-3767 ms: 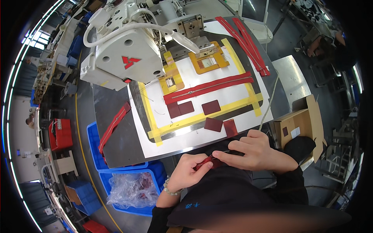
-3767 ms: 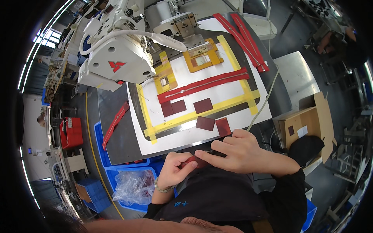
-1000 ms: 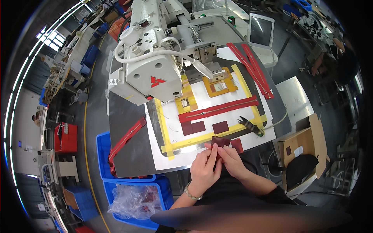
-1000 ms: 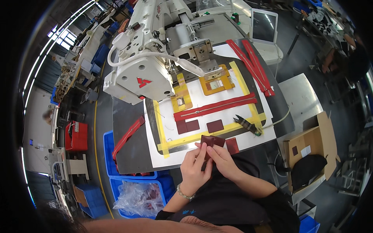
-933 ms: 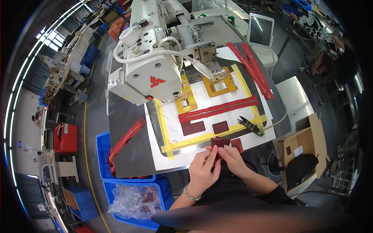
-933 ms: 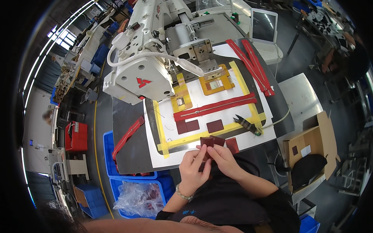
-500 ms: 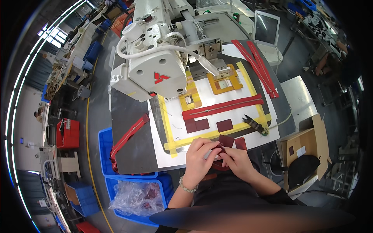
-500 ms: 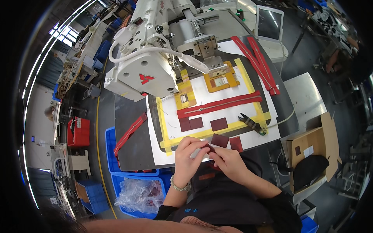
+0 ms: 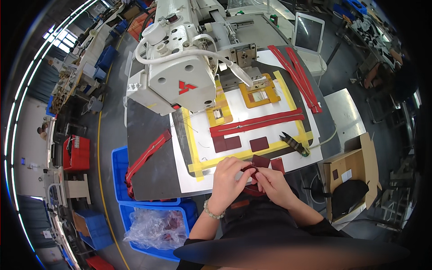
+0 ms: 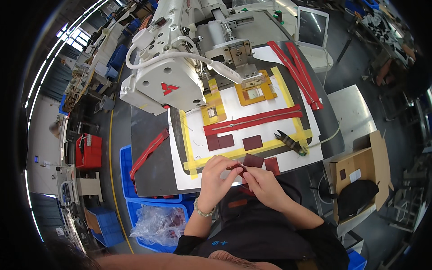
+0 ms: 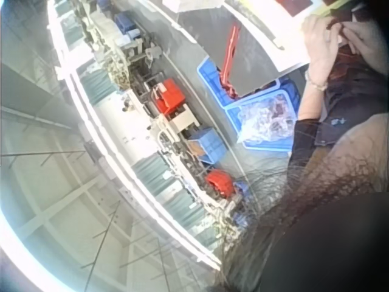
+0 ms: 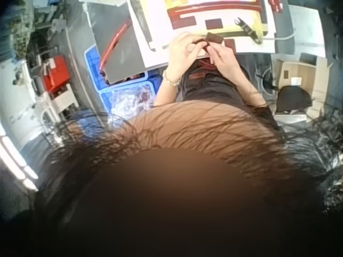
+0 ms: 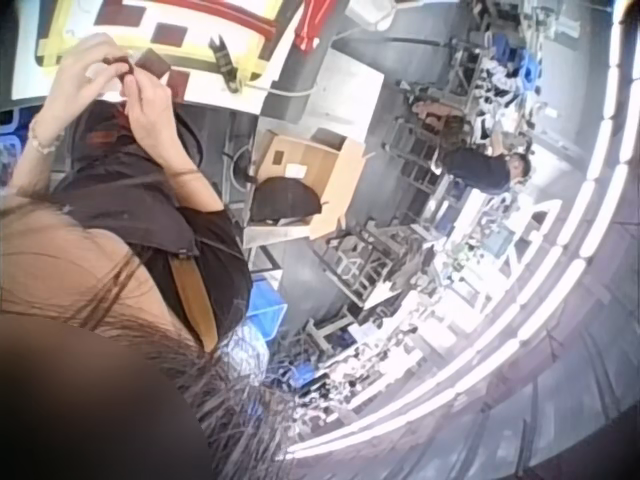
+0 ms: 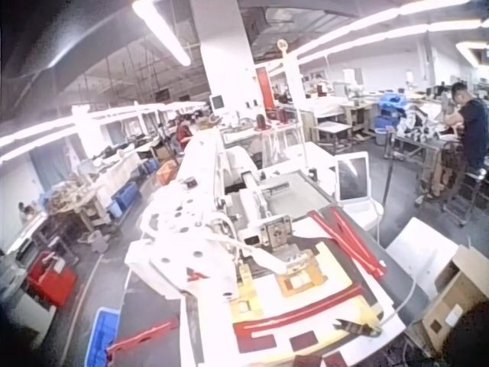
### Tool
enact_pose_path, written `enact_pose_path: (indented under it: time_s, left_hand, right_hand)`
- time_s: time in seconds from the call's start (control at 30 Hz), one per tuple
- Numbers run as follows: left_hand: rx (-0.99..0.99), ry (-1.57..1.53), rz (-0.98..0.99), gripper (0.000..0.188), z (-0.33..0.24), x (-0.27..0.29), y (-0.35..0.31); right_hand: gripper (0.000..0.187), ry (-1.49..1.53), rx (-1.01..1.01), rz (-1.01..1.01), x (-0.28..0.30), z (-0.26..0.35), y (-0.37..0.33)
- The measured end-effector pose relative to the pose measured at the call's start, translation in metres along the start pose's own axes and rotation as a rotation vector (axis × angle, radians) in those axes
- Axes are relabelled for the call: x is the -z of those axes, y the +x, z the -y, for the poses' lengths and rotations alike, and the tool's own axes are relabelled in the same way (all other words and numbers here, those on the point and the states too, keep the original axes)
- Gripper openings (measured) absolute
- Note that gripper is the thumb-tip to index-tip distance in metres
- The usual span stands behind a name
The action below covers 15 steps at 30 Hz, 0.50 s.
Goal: The recorder is assembling red zipper components with small leather or fabric tabs and then using an industrial sewing machine to stitch them.
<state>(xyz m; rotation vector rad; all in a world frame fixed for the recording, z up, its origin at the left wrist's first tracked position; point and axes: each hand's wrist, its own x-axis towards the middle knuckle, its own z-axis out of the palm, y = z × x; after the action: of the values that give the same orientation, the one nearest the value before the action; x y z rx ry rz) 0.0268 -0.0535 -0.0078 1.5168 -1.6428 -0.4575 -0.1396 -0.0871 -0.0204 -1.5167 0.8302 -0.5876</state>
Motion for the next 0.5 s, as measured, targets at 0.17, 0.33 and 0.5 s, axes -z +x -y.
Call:
enact_pose_path:
  time_s: [0.17, 0.33, 0.5]
  left_hand:
    - [-0.002, -0.067, -0.008, 0.010, 0.004, 0.001, 0.005]
    - [0.045, -0.116, -0.020, 0.010, 0.004, 0.002, 0.008]
    - [0.165, -0.231, -0.057, 0.010, -0.002, 0.009, 0.006]
  right_hand:
    - [0.022, 0.347, -0.135, 0.145, 0.007, 0.003, -0.001]
    - [0.021, 0.422, -0.181, 0.139, 0.004, -0.014, 0.002]
    - [0.026, 0.412, -0.190, 0.061, -0.002, -0.008, 0.004]
